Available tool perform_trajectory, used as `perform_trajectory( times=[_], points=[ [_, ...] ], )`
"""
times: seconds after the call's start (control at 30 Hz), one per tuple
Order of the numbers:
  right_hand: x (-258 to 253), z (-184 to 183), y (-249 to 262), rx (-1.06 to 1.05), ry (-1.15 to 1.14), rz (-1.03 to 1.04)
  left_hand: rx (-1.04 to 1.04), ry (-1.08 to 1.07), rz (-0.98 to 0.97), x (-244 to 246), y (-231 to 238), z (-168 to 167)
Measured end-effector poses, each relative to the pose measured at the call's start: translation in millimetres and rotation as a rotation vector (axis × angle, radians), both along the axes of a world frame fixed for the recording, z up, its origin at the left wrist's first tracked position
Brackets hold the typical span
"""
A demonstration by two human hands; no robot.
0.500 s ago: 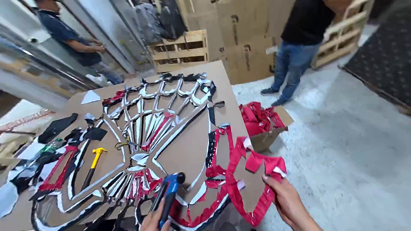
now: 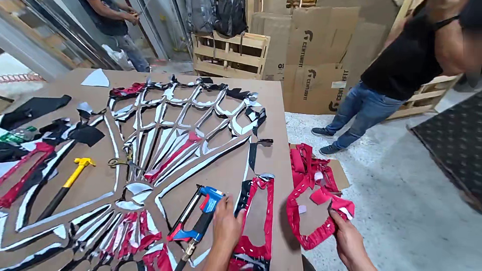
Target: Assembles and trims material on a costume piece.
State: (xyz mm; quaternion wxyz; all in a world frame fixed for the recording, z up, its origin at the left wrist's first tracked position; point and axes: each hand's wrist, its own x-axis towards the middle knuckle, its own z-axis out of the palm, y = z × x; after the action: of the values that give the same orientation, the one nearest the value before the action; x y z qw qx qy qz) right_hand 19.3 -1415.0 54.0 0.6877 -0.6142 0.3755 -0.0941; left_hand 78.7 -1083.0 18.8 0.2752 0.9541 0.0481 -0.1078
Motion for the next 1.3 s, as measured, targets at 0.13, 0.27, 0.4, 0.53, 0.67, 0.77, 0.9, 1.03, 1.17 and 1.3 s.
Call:
perform_trajectory(
  times=[0.13,0.27,0.4,0.53,0.67,0.77,0.9,1.03,1.17,1.3],
  points=[
    [141,-34,-52,-0.152,-0.070,0.111,-0.074,0.130,0.069,89,-61,-18],
    [309,-51,-86,-0.423,0.003,0.256,-0.070,0.350,0.231,151,-96,-37],
    [434,-80,-104,-0.346,0.064,0.371,-0.148,0.271,0.373,150,-101,-46],
    [477,-95,-96,-0.113,0.081,0.455,-0.155,0.202,0.448,130,-100,-33],
    [484,-109,-43,0.177,0.019,0.408,-0.227,0.202,0.523,90,-107,-34],
    [483,-106,-23,0.338,0.162,0.506,-0.268,0.171,0.568,66,-112,-40],
    [487,-85,-86,0.226,0.343,0.949,-0.248,0.213,0.527,58,-107,-38],
    [535,-90,-89,-0.151,0.180,1.019,-0.238,0.255,0.505,58,-105,-42],
    [546,-93,-48,-0.406,0.228,1.202,-0.231,0.377,0.514,59,-103,-37],
    [541,-104,-46,-0.362,0.223,1.165,-0.265,0.455,0.539,88,-94,-41]
  ],
)
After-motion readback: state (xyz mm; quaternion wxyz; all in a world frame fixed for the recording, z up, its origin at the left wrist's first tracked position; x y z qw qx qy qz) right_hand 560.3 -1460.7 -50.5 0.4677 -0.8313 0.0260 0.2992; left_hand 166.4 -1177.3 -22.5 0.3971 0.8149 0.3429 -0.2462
